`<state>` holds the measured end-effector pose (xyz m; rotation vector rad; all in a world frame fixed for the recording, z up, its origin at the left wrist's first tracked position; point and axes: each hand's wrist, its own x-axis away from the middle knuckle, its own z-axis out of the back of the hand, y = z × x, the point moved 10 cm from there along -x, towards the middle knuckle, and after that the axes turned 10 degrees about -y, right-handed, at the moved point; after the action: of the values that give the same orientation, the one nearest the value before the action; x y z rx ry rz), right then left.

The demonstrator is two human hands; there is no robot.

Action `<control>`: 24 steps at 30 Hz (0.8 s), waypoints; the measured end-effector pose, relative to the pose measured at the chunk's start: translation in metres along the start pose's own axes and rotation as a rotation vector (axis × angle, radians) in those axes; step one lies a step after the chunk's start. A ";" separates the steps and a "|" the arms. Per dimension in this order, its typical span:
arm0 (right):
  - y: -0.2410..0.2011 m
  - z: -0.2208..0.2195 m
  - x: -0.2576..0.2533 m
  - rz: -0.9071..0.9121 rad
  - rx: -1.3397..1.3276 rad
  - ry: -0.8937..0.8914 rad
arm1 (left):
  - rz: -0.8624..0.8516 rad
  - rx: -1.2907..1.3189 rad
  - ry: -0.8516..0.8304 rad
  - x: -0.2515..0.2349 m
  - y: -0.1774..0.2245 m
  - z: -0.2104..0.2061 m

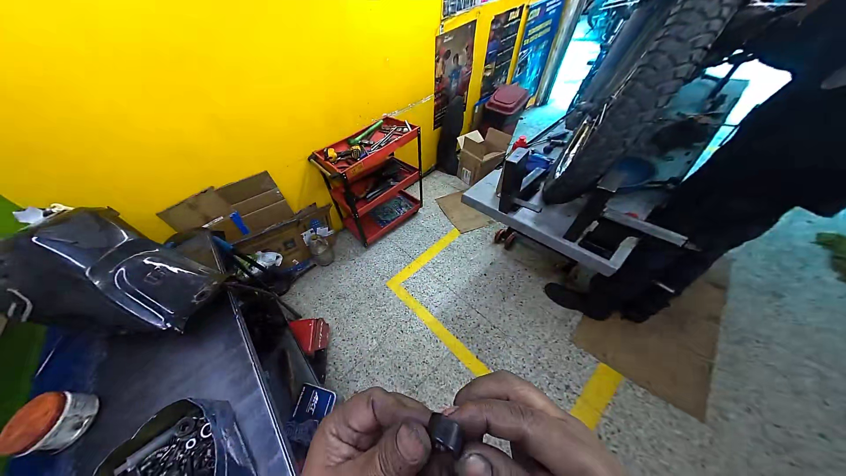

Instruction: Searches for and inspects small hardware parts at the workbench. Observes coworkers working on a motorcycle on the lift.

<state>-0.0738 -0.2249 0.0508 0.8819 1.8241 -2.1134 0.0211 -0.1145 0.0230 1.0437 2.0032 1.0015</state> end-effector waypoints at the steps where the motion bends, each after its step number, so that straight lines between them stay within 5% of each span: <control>1: 0.003 0.000 0.000 -0.012 -0.037 0.004 | 0.004 -0.021 0.010 0.000 0.001 0.000; 10: 0.040 -0.018 0.006 -0.327 -0.724 -0.042 | -0.243 -0.572 -0.058 0.007 0.025 -0.013; 16: 0.047 -0.033 0.009 -0.441 -0.947 -0.097 | -0.263 -0.631 -0.033 0.007 0.025 -0.009; 24: 0.041 -0.008 0.006 -0.317 -0.472 -0.055 | -0.283 -1.214 0.009 0.010 0.037 -0.012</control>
<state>-0.0544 -0.2244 0.0128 0.4377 2.4132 -1.7066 0.0204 -0.0954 0.0580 0.0804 1.0882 1.6726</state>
